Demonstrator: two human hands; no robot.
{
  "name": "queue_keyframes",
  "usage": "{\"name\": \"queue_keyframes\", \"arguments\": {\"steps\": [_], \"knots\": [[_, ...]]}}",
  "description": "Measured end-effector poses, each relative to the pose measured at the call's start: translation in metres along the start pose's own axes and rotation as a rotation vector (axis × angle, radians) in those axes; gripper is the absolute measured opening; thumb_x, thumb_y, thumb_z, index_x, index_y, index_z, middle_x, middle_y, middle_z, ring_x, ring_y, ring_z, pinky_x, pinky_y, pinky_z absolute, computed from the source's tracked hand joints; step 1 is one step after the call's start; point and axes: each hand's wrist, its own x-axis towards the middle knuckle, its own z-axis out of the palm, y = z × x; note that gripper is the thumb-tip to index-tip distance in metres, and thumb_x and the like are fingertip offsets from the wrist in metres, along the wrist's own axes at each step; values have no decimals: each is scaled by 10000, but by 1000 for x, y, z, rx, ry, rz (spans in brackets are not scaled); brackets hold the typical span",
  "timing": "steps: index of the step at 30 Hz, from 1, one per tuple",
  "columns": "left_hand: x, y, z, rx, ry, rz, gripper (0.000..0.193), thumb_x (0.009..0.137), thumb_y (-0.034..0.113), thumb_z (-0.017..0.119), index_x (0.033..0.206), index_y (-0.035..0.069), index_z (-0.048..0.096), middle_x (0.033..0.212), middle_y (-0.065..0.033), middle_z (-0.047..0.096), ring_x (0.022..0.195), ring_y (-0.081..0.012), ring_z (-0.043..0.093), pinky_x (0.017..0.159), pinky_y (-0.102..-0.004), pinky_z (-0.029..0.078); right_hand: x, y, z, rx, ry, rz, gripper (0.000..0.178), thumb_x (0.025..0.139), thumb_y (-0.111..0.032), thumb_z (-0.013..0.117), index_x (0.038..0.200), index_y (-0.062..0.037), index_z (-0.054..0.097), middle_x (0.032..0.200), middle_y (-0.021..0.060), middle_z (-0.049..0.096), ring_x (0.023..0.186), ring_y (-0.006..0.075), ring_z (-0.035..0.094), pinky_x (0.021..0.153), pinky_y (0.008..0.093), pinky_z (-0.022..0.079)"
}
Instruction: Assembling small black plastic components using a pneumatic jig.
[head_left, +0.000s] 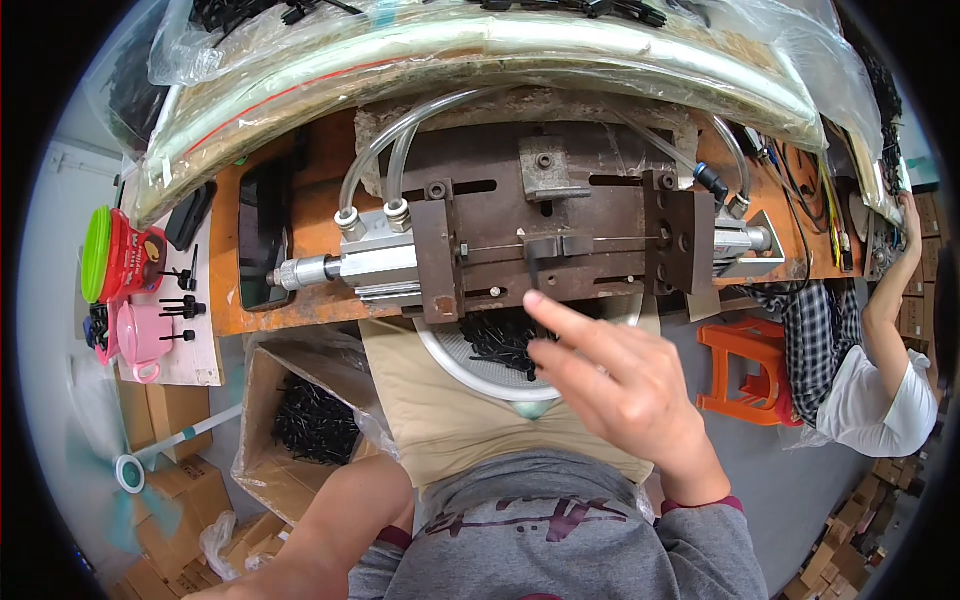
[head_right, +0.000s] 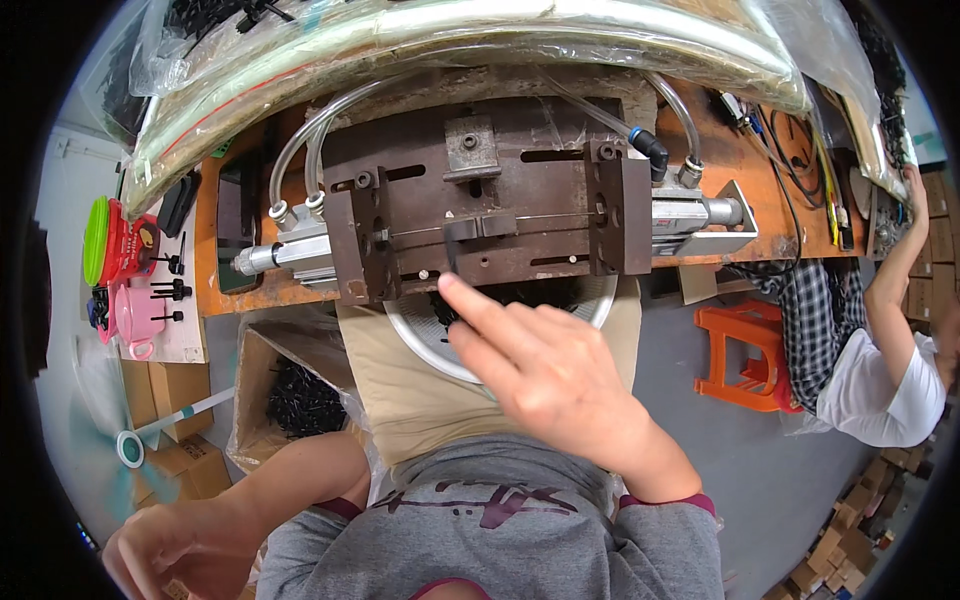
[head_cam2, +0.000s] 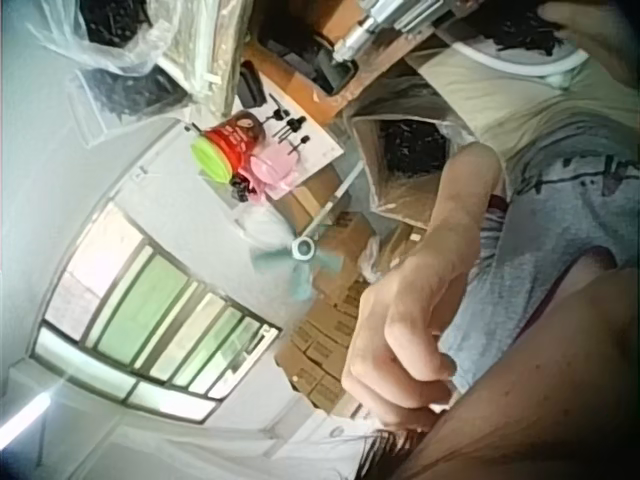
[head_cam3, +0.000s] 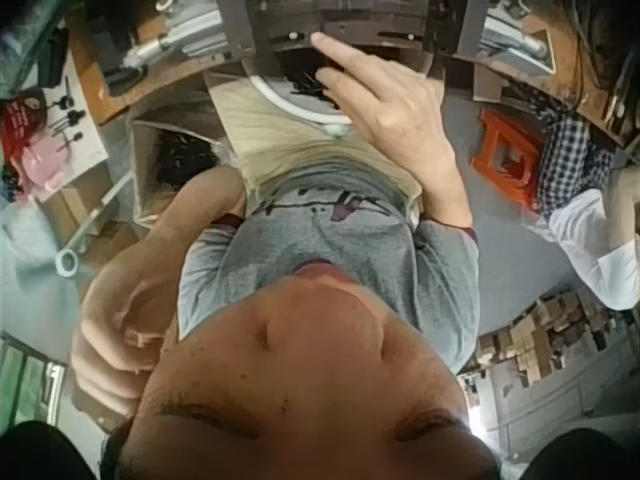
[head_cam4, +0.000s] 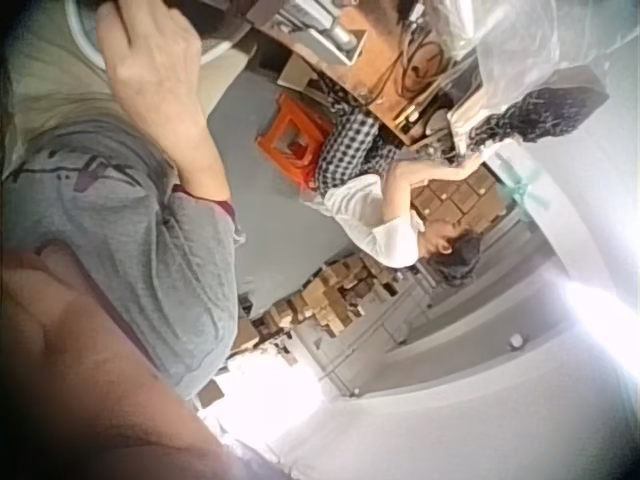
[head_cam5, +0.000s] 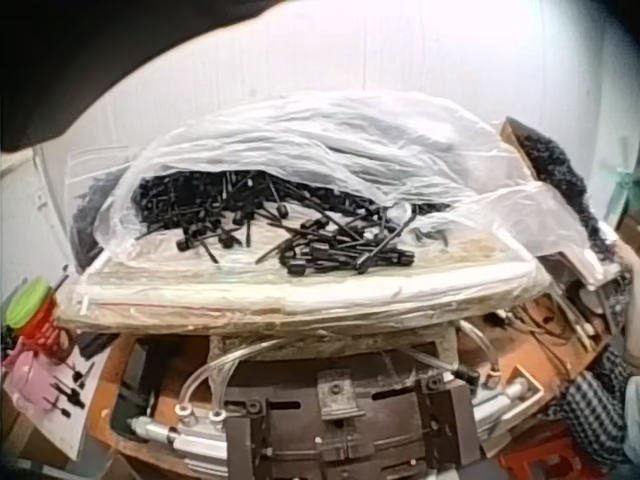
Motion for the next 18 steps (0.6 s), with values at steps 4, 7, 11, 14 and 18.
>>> {"name": "queue_keyframes", "arguments": {"steps": [4, 7, 11, 14, 18], "knots": [[-13, -7, -10, -28, 64, -79, 77, 879, 40, 623, 899, 58, 695, 935, -11, 689, 793, -119, 628, 727, -256, 505, -6, -6, 0, 105, -201, -24, 254, 675, -65, 661, 917, 10, 657, 1174, 131, 631, 790, 188, 611, 620, 298, 518], [-21, 0, -7, -21, 412, -321, 340, 914, 68, 565, 575, 92, 560, 676, -26, 574, 571, -110, 522, 497, -248, 462, -14, -3, 10, 144, -281, -28, 248, 679, -83, 765, 901, -43, 662, 1135, 83, 659, 759, 206, 626, 628, 330, 522], [-43, -1, -21, 102, 508, -446, 293, 1024, 255, 486, 775, 106, 526, 801, -51, 591, 653, -131, 504, 595, -246, 433, -7, -5, 4, 182, -197, 53, 209, 730, -97, 761, 916, -60, 672, 1071, 60, 681, 792, 214, 639, 671, 313, 538], [-49, -8, -19, 194, 444, -436, 298, 1025, 205, 457, 743, 116, 496, 735, -16, 518, 589, -95, 422, 542, -236, 370, 0, -13, -27, 842, 81, 241, 336, 780, -195, 771, 1007, 38, 685, 1122, 195, 669, 820, 239, 697, 697, 344, 580], [-56, -17, -16, 162, 315, -501, 292, 1020, 242, 482, 755, 121, 507, 738, -22, 545, 595, -94, 457, 545, -230, 394, 11, -25, -59, 1954, 379, -148, 495, 941, -263, 639, 1308, 30, 483, 1120, 328, 609, 845, 320, 705, 704, 456, 587]]}}
